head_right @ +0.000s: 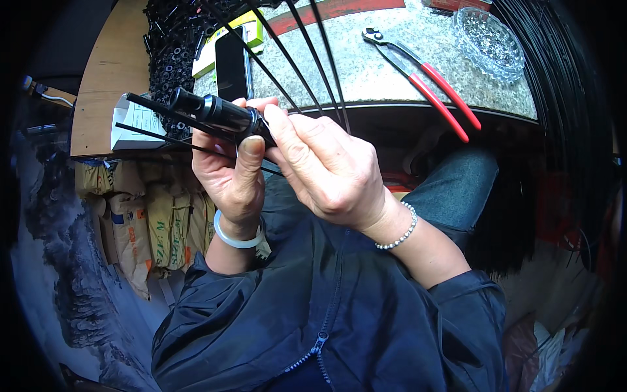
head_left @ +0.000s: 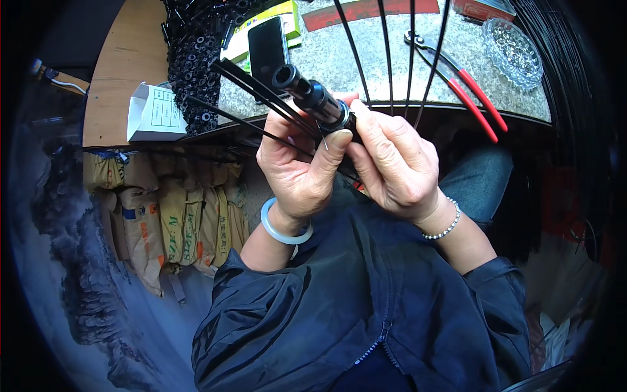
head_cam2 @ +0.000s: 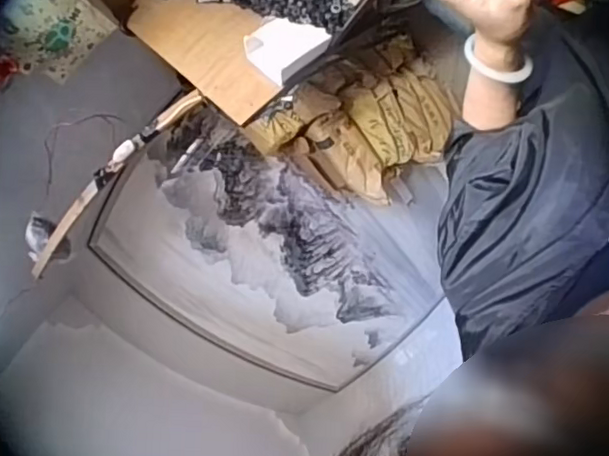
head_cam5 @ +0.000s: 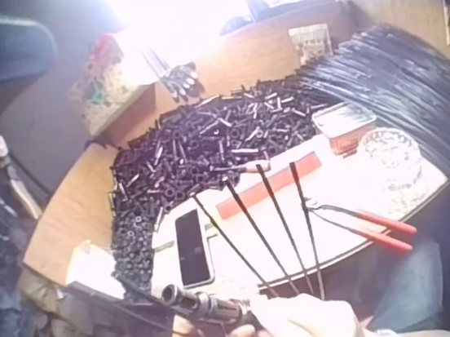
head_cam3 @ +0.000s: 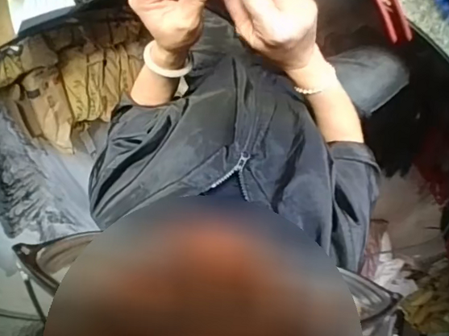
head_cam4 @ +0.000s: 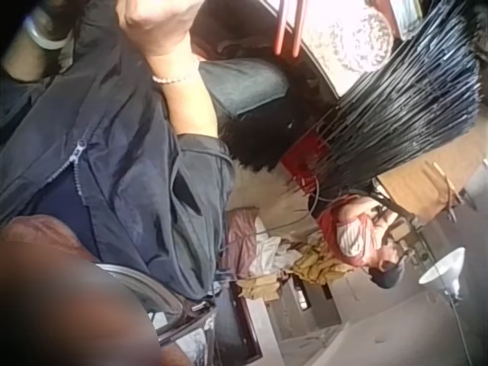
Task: Assembling black rods into a central component on a production workbench.
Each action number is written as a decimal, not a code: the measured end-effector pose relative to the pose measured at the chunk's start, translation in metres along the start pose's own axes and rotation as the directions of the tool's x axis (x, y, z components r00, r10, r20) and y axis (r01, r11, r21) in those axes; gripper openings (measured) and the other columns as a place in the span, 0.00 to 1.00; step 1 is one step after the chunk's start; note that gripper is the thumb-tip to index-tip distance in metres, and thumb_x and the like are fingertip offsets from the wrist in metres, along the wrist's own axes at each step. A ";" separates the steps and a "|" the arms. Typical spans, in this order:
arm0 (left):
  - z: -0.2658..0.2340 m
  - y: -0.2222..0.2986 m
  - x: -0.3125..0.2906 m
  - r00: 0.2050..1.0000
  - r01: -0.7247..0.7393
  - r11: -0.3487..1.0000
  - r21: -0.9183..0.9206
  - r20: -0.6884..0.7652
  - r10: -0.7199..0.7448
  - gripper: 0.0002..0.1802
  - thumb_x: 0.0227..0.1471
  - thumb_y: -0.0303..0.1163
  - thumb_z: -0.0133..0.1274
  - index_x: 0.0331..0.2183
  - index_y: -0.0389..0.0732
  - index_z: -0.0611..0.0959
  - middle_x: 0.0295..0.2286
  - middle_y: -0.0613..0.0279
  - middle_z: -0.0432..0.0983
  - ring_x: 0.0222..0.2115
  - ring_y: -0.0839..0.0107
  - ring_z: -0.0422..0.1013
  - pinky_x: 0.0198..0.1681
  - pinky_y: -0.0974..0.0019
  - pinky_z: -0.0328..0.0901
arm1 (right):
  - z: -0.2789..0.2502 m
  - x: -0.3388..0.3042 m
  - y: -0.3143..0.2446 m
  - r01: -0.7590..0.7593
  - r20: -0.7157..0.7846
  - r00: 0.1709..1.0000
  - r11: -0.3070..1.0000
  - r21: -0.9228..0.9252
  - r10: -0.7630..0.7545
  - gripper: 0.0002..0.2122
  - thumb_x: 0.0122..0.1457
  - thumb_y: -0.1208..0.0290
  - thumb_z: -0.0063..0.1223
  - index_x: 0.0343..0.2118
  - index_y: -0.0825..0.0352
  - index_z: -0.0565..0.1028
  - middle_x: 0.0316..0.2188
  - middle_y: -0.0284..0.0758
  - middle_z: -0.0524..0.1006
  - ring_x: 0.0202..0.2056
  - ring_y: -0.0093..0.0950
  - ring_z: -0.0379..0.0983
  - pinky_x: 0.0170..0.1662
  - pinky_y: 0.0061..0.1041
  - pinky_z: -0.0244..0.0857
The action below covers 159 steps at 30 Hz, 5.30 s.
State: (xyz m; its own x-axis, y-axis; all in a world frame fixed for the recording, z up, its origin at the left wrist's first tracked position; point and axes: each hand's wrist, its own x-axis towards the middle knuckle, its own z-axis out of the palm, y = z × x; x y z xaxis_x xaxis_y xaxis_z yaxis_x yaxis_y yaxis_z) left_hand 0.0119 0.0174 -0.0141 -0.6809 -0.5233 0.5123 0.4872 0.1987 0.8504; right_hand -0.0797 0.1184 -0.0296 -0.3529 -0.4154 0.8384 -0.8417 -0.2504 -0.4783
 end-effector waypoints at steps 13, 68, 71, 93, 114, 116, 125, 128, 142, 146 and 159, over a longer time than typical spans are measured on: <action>0.004 -0.001 -0.001 1.000 0.005 0.997 0.081 -0.008 -0.005 0.24 0.49 0.28 0.56 0.47 0.33 0.68 0.40 0.43 0.73 0.39 0.62 0.73 0.47 0.62 0.66 | -0.002 -0.003 0.004 -0.012 -0.011 1.000 0.999 0.050 0.013 0.16 0.45 0.87 0.55 0.41 0.79 0.73 0.33 0.47 0.76 0.30 0.34 0.76 0.31 0.24 0.70; -0.027 -0.003 0.020 0.947 0.273 0.921 -0.277 0.245 -0.207 0.48 0.39 0.25 0.64 0.57 0.38 0.53 0.45 0.53 0.67 0.46 0.66 0.66 0.51 0.65 0.60 | -0.006 -0.005 0.041 -0.725 0.730 0.532 -0.215 0.654 0.429 0.22 0.40 0.77 0.61 0.42 0.74 0.68 0.32 0.43 0.73 0.26 0.30 0.73 0.30 0.26 0.70; -0.023 0.001 0.025 0.932 0.292 0.912 -0.289 0.299 -0.204 0.40 0.41 0.21 0.62 0.54 0.37 0.61 0.38 0.59 0.72 0.37 0.75 0.69 0.44 0.70 0.65 | 0.000 -0.005 0.040 -0.710 0.676 0.508 -0.184 0.679 0.535 0.32 0.38 0.77 0.62 0.50 0.75 0.62 0.29 0.41 0.74 0.22 0.31 0.73 0.24 0.28 0.71; -0.027 -0.012 0.031 0.835 0.388 0.919 -0.072 0.448 -0.318 0.20 0.47 0.25 0.56 0.45 0.36 0.76 0.24 0.67 0.73 0.22 0.83 0.69 0.27 0.77 0.66 | 0.000 -0.007 0.043 -0.800 0.735 0.490 -0.093 0.593 0.468 0.16 0.45 0.71 0.59 0.36 0.73 0.70 0.22 0.37 0.73 0.18 0.29 0.72 0.21 0.23 0.69; -0.016 -0.016 0.015 0.915 0.350 0.929 -0.122 0.257 -0.311 0.17 0.42 0.20 0.58 0.39 0.33 0.76 0.33 0.62 0.76 0.34 0.77 0.72 0.39 0.73 0.67 | 0.003 -0.031 0.019 -0.607 0.432 0.719 0.190 0.771 0.544 0.20 0.56 0.63 0.54 0.44 0.72 0.65 0.37 0.40 0.74 0.38 0.24 0.73 0.42 0.21 0.68; -0.013 -0.019 0.013 0.956 0.224 0.966 -0.129 0.223 -0.192 0.18 0.45 0.24 0.56 0.41 0.34 0.75 0.28 0.71 0.73 0.25 0.88 0.67 0.28 0.82 0.62 | 0.003 -0.029 0.017 -0.575 0.413 0.730 0.163 0.802 0.544 0.16 0.56 0.68 0.55 0.42 0.72 0.66 0.36 0.37 0.74 0.36 0.20 0.72 0.40 0.17 0.68; -0.018 -0.011 0.011 0.862 0.487 0.723 -0.489 0.403 -0.308 0.21 0.50 0.25 0.55 0.46 0.32 0.71 0.38 0.63 0.73 0.39 0.77 0.69 0.44 0.73 0.64 | 0.001 -0.021 0.006 -0.519 0.374 0.757 0.145 0.842 0.535 0.14 0.52 0.82 0.56 0.40 0.73 0.66 0.37 0.36 0.72 0.39 0.22 0.71 0.44 0.23 0.69; -0.018 -0.013 0.008 0.877 0.466 0.740 -0.485 0.366 -0.313 0.20 0.50 0.25 0.55 0.46 0.33 0.72 0.36 0.63 0.73 0.37 0.77 0.70 0.42 0.74 0.64 | 0.002 -0.023 0.007 -0.506 0.362 0.757 0.137 0.852 0.544 0.14 0.51 0.83 0.56 0.40 0.73 0.66 0.38 0.36 0.71 0.41 0.21 0.70 0.45 0.23 0.68; -0.010 -0.013 0.002 0.938 0.343 0.831 -0.438 0.212 -0.275 0.22 0.50 0.27 0.55 0.46 0.32 0.70 0.36 0.62 0.73 0.37 0.77 0.70 0.43 0.74 0.64 | -0.002 -0.016 -0.004 -0.603 0.313 0.755 0.424 0.676 0.576 0.14 0.51 0.81 0.57 0.41 0.72 0.69 0.37 0.35 0.75 0.38 0.19 0.72 0.44 0.19 0.66; -0.009 -0.019 -0.001 0.948 0.310 0.854 -0.417 0.206 -0.244 0.22 0.49 0.28 0.56 0.45 0.32 0.70 0.36 0.62 0.73 0.36 0.78 0.69 0.42 0.74 0.64 | -0.005 -0.015 -0.007 -0.625 0.331 0.760 0.489 0.609 0.560 0.13 0.55 0.79 0.53 0.43 0.75 0.68 0.37 0.36 0.74 0.38 0.20 0.71 0.44 0.19 0.65; -0.016 -0.020 0.003 0.943 0.327 0.830 -0.453 0.215 -0.254 0.20 0.45 0.20 0.58 0.43 0.32 0.74 0.34 0.60 0.76 0.35 0.75 0.72 0.41 0.72 0.67 | -0.021 0.005 -0.003 -0.420 0.225 0.902 0.871 0.256 0.369 0.10 0.52 0.79 0.56 0.38 0.75 0.75 0.32 0.39 0.78 0.33 0.22 0.75 0.39 0.18 0.67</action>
State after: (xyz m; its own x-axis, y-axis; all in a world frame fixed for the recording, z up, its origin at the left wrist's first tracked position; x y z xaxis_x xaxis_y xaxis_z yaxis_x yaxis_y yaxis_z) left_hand 0.0090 -0.0015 -0.0321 -0.8834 -0.3656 0.2930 0.4293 -0.3811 0.8188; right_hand -0.0879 0.1351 -0.0185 -0.5370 -0.6638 0.5207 -0.4798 -0.2674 -0.8356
